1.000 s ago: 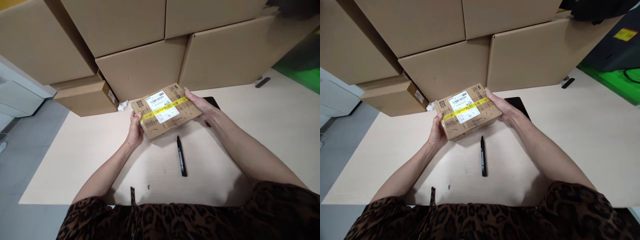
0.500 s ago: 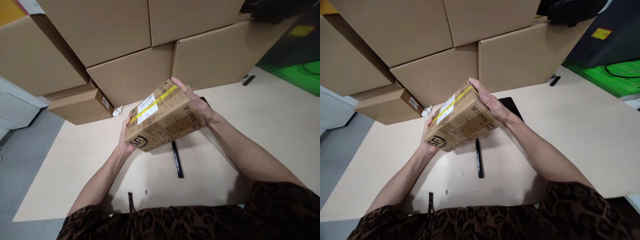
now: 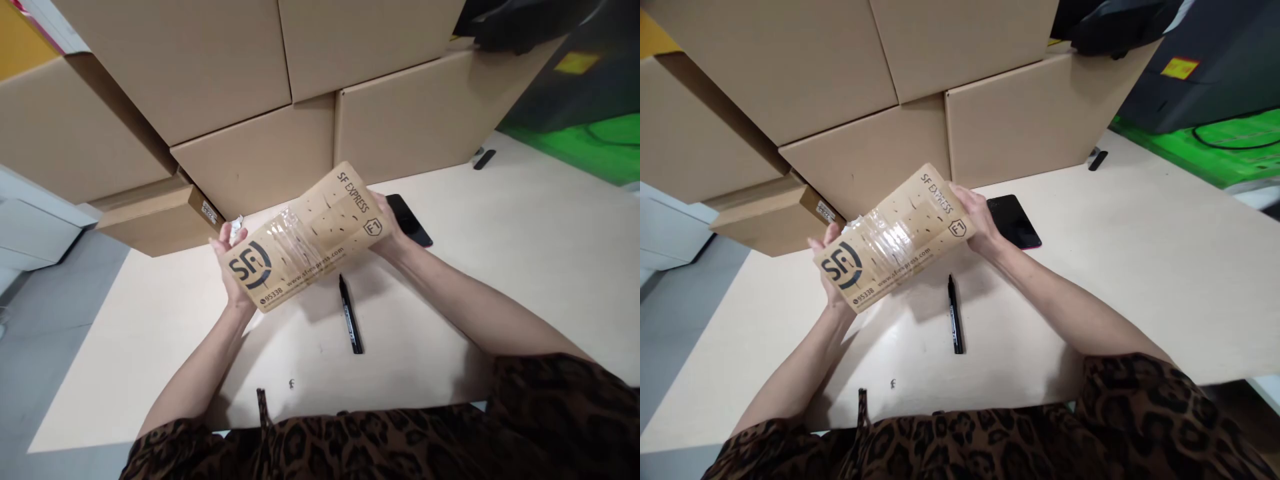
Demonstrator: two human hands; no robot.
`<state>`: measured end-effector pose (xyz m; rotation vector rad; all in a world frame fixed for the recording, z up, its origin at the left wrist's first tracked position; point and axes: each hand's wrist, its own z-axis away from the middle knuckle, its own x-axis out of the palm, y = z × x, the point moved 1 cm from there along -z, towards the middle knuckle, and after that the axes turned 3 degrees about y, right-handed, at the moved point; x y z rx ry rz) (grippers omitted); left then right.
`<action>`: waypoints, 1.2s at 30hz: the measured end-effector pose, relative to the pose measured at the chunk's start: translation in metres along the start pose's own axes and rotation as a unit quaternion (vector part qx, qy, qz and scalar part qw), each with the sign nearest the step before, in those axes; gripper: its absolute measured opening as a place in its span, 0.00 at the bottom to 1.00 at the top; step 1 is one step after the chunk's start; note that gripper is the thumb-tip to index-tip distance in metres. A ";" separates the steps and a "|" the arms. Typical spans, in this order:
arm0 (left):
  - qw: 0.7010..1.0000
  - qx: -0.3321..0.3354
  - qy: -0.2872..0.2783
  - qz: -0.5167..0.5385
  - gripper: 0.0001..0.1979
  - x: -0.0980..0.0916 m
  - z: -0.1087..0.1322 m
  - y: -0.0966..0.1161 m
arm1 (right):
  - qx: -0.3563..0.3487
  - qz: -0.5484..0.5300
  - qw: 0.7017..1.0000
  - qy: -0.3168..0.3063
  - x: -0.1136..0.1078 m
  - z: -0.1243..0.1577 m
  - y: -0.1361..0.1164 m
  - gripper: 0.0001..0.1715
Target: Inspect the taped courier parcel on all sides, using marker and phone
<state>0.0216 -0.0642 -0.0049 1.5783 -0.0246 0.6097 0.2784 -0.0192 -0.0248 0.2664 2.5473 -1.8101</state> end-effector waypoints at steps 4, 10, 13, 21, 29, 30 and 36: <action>0.966 0.242 -0.081 0.033 0.42 0.003 0.016 -0.007 | 0.036 -0.046 0.998 -0.010 0.006 -0.001 0.023 0.46; 0.950 0.238 -0.151 -0.132 0.73 -0.001 0.019 -0.021 | 0.076 -0.136 0.986 0.060 0.000 -0.010 0.032 0.48; 0.958 0.198 -0.169 -0.119 0.74 0.002 0.019 -0.011 | 0.092 -0.131 0.983 0.090 0.002 -0.016 0.026 0.49; 0.988 0.082 -0.117 -0.054 0.50 -0.002 0.005 -0.008 | -0.086 0.114 0.986 -0.089 -0.007 -0.002 -0.025 0.49; 0.992 -0.077 -0.094 0.027 0.27 0.002 -0.004 0.002 | -0.097 0.110 0.961 -0.235 -0.026 0.008 -0.055 0.55; 0.991 -0.090 -0.097 0.027 0.27 0.000 -0.007 0.004 | -0.116 0.112 0.958 -0.236 -0.025 0.008 -0.056 0.57; 0.984 -0.145 -0.097 0.025 0.32 -0.011 -0.020 -0.002 | -0.214 0.126 0.943 -0.219 -0.017 0.016 -0.064 0.58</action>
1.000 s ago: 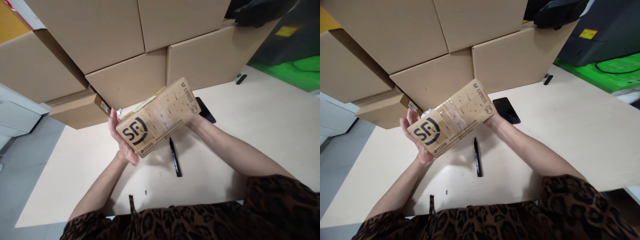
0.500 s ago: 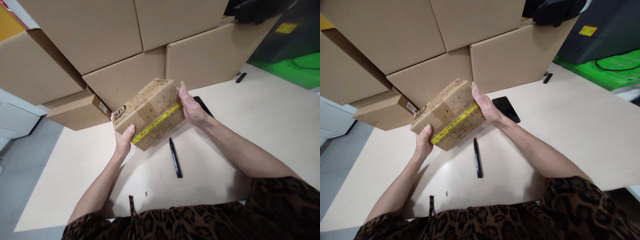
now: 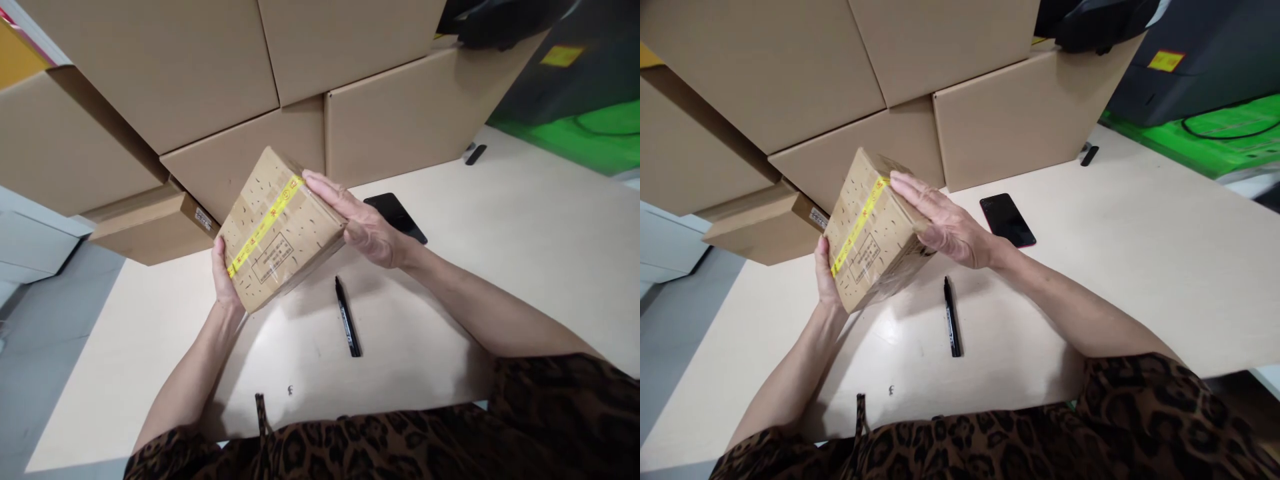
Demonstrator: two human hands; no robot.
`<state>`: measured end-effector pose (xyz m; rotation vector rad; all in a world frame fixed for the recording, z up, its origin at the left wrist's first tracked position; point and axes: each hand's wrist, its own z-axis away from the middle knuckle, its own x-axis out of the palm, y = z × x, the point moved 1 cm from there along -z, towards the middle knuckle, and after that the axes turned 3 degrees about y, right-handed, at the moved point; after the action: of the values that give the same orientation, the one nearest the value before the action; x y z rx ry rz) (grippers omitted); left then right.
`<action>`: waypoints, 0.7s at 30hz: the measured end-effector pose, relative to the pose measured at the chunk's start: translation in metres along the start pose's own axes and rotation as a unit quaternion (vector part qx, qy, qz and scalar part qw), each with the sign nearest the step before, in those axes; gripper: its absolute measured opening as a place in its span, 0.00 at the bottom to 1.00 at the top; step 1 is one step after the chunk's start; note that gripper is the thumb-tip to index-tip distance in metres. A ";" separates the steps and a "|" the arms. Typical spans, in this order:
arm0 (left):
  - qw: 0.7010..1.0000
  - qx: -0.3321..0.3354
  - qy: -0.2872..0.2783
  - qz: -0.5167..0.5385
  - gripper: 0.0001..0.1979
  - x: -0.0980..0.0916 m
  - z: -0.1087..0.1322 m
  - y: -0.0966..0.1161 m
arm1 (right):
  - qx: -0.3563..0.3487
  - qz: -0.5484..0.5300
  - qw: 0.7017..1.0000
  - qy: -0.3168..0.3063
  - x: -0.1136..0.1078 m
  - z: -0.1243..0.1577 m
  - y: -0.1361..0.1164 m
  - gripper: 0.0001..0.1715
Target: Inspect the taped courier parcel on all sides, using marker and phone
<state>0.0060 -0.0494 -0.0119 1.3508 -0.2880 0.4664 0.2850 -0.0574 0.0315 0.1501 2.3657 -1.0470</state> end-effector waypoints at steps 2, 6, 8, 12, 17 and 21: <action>1.000 -0.017 0.001 0.016 0.32 0.001 0.000 -0.002 | -0.007 0.003 1.000 -0.019 0.000 -0.001 -0.002 0.57; 0.997 -0.063 0.002 0.041 0.29 0.008 0.005 -0.003 | -0.034 -0.024 0.998 -0.050 -0.006 -0.004 0.004 0.53; 0.995 -0.088 -0.017 0.035 0.29 0.009 0.007 -0.004 | -0.022 -0.028 0.999 -0.039 -0.009 -0.006 0.009 0.53; 0.988 -0.144 -0.054 0.009 0.31 0.002 0.006 -0.008 | 0.022 -0.027 0.999 0.020 -0.011 -0.008 0.017 0.52; 0.976 -0.200 -0.079 -0.020 0.36 -0.003 0.005 -0.014 | 0.065 -0.005 0.995 0.081 -0.010 -0.008 0.028 0.47; 0.983 -0.169 -0.070 -0.023 0.35 -0.002 0.008 -0.016 | 0.046 0.026 0.995 0.083 -0.008 -0.008 0.023 0.48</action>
<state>0.0125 -0.0594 -0.0251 1.0564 -0.4303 0.2690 0.2956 -0.0345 0.0250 0.3442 2.4461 -1.1592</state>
